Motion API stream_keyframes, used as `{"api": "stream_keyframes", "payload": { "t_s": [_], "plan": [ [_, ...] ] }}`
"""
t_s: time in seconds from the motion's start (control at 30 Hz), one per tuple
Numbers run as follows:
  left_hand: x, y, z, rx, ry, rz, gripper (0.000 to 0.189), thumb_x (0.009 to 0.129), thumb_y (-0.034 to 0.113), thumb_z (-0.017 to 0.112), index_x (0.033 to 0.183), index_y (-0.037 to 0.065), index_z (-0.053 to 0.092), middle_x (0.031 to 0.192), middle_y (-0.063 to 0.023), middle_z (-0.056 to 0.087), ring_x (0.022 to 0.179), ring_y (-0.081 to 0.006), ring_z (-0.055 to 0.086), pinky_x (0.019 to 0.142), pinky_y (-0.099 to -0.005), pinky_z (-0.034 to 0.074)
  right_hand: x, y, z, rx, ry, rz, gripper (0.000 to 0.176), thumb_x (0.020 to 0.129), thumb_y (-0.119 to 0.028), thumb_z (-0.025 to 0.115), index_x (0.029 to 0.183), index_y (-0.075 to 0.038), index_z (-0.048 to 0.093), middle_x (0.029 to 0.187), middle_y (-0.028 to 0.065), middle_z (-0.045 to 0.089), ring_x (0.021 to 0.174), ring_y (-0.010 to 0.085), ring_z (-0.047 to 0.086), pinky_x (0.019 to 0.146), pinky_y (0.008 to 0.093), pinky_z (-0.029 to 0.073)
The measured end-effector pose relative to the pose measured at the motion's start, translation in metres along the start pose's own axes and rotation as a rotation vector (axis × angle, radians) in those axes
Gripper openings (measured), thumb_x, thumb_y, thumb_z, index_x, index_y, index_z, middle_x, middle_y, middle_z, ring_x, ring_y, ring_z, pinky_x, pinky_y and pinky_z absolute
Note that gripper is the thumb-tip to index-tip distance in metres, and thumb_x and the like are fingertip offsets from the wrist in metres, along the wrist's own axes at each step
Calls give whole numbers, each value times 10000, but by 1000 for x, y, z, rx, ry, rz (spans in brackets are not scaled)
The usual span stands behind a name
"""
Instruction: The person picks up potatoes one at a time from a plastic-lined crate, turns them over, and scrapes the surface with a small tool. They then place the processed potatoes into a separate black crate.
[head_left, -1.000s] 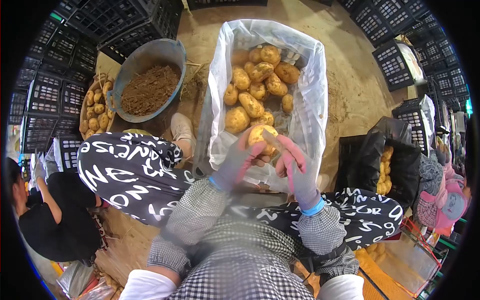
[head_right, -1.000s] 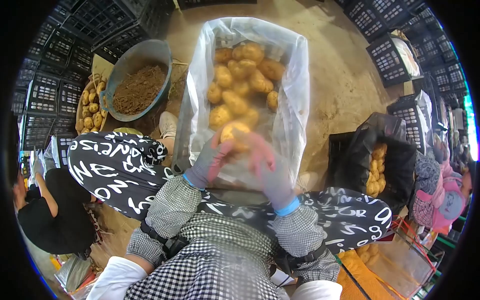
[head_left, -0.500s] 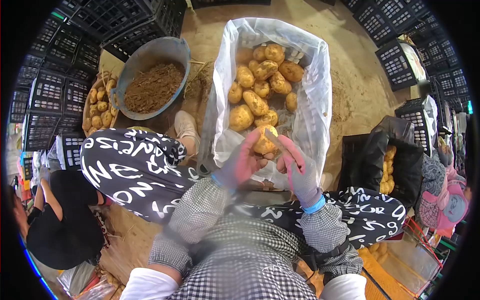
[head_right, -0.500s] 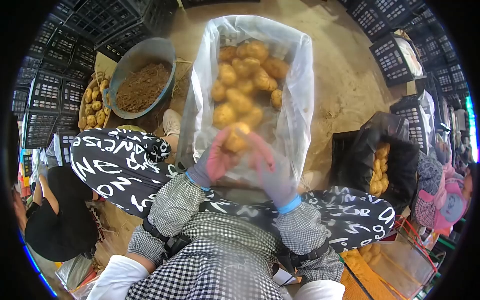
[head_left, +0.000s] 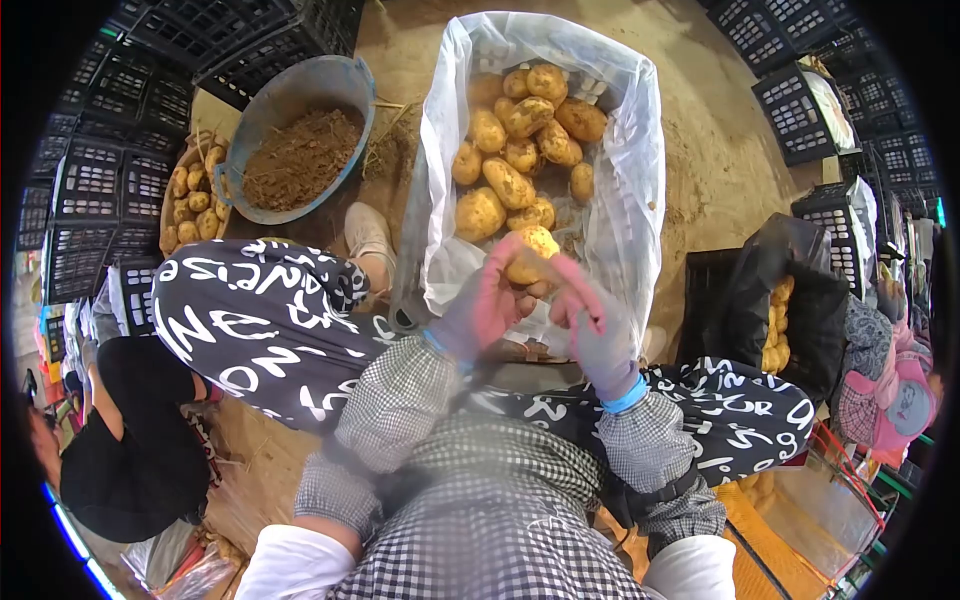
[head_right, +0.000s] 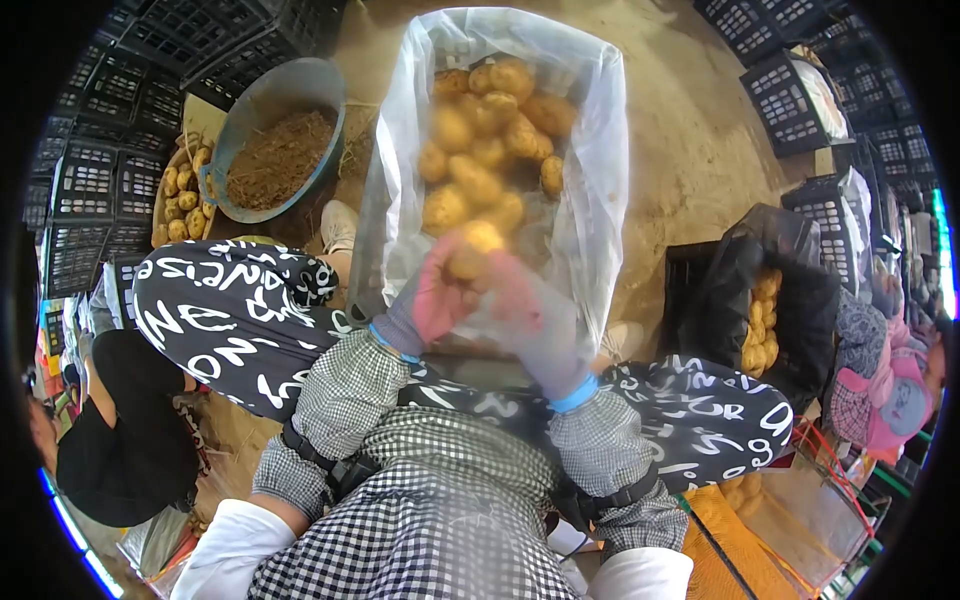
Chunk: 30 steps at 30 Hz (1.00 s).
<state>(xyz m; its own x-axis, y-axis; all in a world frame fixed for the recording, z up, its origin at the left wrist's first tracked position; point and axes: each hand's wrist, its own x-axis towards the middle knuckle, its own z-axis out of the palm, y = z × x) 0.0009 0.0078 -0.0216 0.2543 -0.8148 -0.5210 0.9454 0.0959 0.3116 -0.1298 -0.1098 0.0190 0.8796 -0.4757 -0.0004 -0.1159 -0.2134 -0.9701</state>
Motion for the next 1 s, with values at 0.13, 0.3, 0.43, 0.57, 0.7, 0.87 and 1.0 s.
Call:
{"api": "stream_keyframes", "payload": {
  "t_s": [0.13,0.3,0.43,0.57,0.7,0.87,1.0],
  "plan": [
    [-2,-2,8,-6,35,15,389,996,467,534,1236,161,559,1019,55,615,822,-55,572,621,-189,473,1,4,-3,34,6,61,390,1002,-25,452,1384,0,523,706,-8,528,646,69,461,612,217,402],
    [4,-8,-4,-24,47,1,410,969,456,582,1252,161,546,1062,-15,628,726,-106,570,563,-207,488,-3,1,1,64,27,69,389,1002,-16,444,1380,-17,535,725,-4,530,645,65,450,611,211,394],
    [4,-10,0,52,80,6,427,999,478,525,1270,149,545,1008,34,616,785,-70,572,644,-208,446,-4,1,-5,31,16,122,395,999,-8,446,1385,-18,530,728,-2,543,654,68,468,626,209,410],
    [3,-7,-1,48,40,-6,437,997,463,533,1296,144,530,1025,8,623,808,-86,577,616,-225,426,-12,4,-3,89,23,56,397,994,1,451,1385,-7,525,769,12,583,680,81,518,653,221,441],
    [-2,-3,16,35,-19,105,427,997,417,546,1300,117,523,1045,-16,630,848,-120,605,665,-251,471,-12,0,-8,239,254,81,394,989,-10,469,1380,1,523,883,48,655,756,101,589,710,252,484],
    [-10,-7,24,86,-119,170,462,992,313,564,1365,73,433,1193,-63,568,1048,-180,608,879,-322,529,-6,15,-7,4,343,-35,410,985,-109,528,1376,12,498,1111,128,644,914,167,618,800,285,504],
    [-16,-14,34,226,-212,123,561,974,273,590,1425,63,331,1334,-98,469,1194,-212,545,981,-376,504,0,-14,0,-376,254,14,382,982,-205,558,1292,16,521,1175,175,579,1038,229,606,831,297,504]
  ]
}}
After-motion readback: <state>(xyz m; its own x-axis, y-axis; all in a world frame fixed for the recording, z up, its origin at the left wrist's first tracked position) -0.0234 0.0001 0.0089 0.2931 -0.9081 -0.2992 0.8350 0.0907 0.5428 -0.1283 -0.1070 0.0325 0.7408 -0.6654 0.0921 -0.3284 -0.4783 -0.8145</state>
